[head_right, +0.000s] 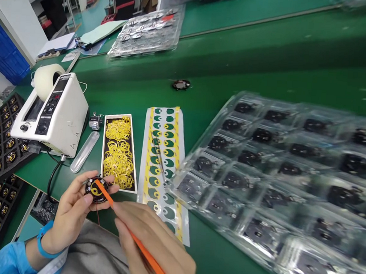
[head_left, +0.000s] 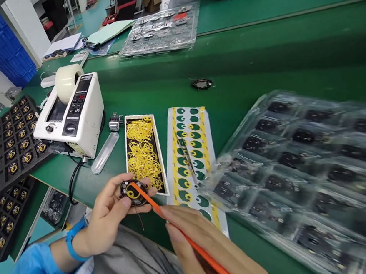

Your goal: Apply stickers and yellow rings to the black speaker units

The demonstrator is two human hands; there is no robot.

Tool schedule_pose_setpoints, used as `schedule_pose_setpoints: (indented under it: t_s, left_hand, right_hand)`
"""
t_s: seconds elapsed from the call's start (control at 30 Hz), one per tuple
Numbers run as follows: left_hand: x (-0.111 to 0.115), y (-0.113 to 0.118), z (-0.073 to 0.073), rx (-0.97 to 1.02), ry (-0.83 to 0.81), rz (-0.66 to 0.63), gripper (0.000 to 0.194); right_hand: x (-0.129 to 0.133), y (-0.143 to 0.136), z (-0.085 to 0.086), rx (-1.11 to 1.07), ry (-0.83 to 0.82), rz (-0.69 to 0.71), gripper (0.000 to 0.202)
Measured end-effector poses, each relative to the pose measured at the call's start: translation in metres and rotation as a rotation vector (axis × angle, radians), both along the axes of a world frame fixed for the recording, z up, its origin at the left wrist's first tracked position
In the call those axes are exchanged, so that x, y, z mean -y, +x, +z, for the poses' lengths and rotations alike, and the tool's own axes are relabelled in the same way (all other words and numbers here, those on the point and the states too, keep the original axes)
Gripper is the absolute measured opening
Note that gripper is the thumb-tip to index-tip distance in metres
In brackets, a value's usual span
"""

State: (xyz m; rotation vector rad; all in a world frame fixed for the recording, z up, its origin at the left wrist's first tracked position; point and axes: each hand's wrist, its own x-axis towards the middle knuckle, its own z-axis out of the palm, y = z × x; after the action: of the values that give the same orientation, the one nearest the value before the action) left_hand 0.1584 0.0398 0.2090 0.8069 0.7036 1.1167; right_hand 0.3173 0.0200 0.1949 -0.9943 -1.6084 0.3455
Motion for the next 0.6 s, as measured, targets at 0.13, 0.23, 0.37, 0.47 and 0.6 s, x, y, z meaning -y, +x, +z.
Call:
schedule_pose_setpoints:
  t_s: [0.13, 0.23, 0.37, 0.47, 0.6]
  left_hand:
    - [0.0, 0.002, -0.002, -0.018, -0.021, 0.038, 0.03]
    - [-0.002, 0.002, -0.002, -0.027, -0.069, 0.06, 0.03]
    - [-0.007, 0.001, 0.003, -0.037, -0.153, 0.068, 0.033]
    - [-0.01, 0.0, 0.006, -0.062, -0.219, 0.065, 0.037]
    - [-0.014, 0.002, 0.004, -0.168, -0.24, 0.091, 0.042]
  right_hand:
    - [-0.003, -0.011, -0.008, 0.039, 0.075, -0.009, 0.025]
    - [-0.003, -0.008, -0.016, 0.248, 0.227, 0.034, 0.028]
    - [-0.004, -0.002, -0.017, 0.449, 0.326, 0.074, 0.035]
    - [-0.003, 0.006, -0.01, 0.375, 0.266, 0.105, 0.035]
    - [0.005, 0.024, -0.012, 0.101, 0.018, 0.101, 0.026]
